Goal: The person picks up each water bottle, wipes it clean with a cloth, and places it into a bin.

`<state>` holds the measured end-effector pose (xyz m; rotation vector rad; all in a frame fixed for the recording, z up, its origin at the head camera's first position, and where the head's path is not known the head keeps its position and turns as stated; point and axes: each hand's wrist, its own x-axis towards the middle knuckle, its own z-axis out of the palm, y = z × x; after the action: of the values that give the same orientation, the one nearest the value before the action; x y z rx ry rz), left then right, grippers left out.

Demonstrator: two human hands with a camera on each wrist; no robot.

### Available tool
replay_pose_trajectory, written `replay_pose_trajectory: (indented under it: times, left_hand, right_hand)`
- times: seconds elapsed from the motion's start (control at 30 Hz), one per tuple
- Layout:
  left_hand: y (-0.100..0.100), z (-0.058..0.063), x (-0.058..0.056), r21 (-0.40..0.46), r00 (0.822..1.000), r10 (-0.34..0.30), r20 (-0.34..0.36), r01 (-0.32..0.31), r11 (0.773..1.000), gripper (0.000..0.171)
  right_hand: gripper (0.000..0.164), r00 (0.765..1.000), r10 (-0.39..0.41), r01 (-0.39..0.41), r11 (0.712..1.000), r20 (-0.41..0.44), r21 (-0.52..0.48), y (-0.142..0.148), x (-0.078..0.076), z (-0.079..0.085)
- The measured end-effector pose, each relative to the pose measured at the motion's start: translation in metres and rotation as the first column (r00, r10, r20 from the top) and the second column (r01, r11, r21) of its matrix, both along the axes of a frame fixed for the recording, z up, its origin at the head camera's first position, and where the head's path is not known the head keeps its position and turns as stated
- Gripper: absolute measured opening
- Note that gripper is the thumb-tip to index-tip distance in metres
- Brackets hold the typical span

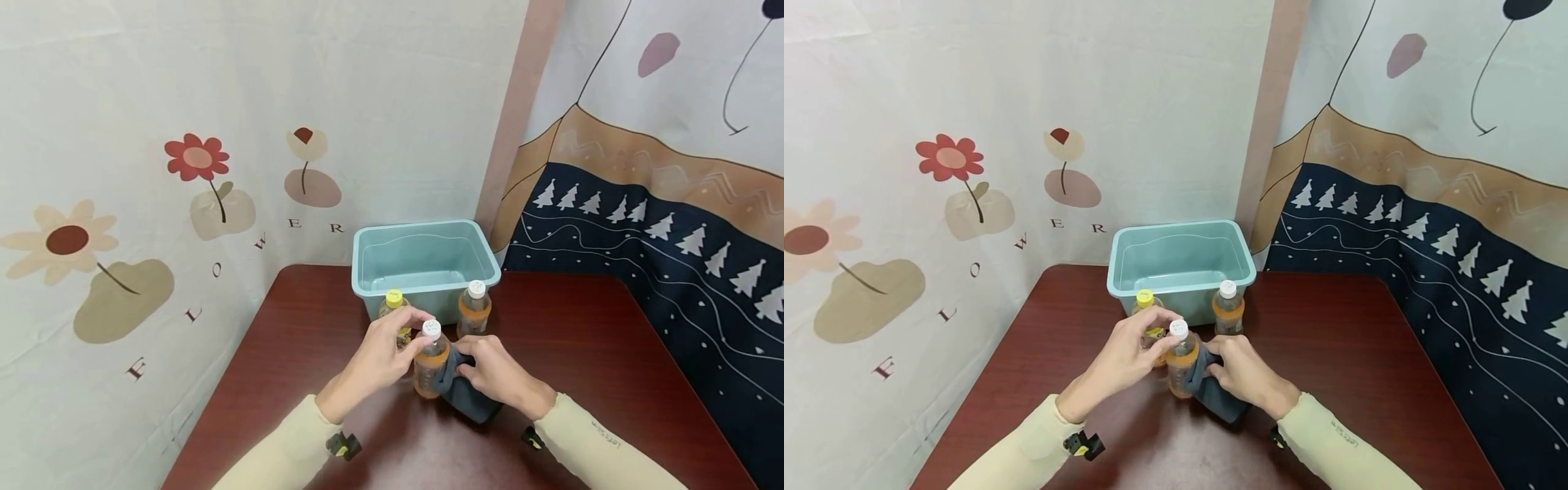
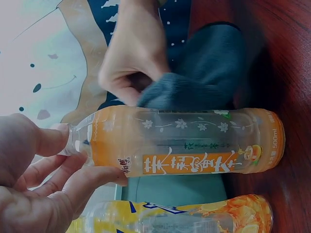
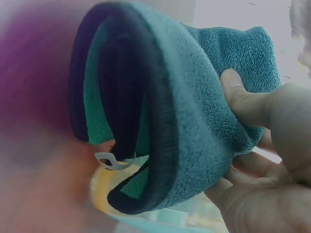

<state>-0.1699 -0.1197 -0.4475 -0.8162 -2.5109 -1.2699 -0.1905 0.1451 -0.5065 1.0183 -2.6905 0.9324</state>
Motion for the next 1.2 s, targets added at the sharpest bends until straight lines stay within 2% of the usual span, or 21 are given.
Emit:
replay_pose_trajectory:
  times: [0.17, 0.4, 0.57, 0.83, 1.2]
  left_hand:
    - [0.000, 0.001, 0.000, 0.013, 1.000, -0.004, -0.014, 0.005, 1.000, 0.026]
    - [-0.001, 0.002, -0.001, 0.007, 1.000, -0.010, -0.016, 0.010, 1.000, 0.029]
    - [0.000, 0.002, -0.002, -0.002, 1.000, -0.008, 0.001, 0.008, 1.000, 0.029]
    - [0.001, -0.002, 0.000, -0.009, 1.000, -0.004, 0.016, 0.004, 1.000, 0.028]
    - [0.001, -0.001, -0.001, 0.001, 1.000, -0.015, 0.014, 0.015, 1.000, 0.027]
  right_hand:
    - [0.033, 1.000, -0.022, 0.023, 0.999, 0.018, -0.036, 0.000, 0.003, 0.022]
    - [0.039, 0.999, -0.018, 0.014, 0.994, -0.042, -0.104, 0.000, 0.004, 0.048]
    - [0.041, 0.998, -0.016, 0.008, 0.992, -0.063, -0.125, -0.005, 0.003, 0.059]
    - [0.036, 0.999, -0.012, 0.010, 0.998, -0.036, -0.064, -0.007, 0.007, 0.056]
    - [0.029, 0.999, -0.038, 0.038, 0.999, -0.029, -0.021, 0.001, 0.003, 0.036]
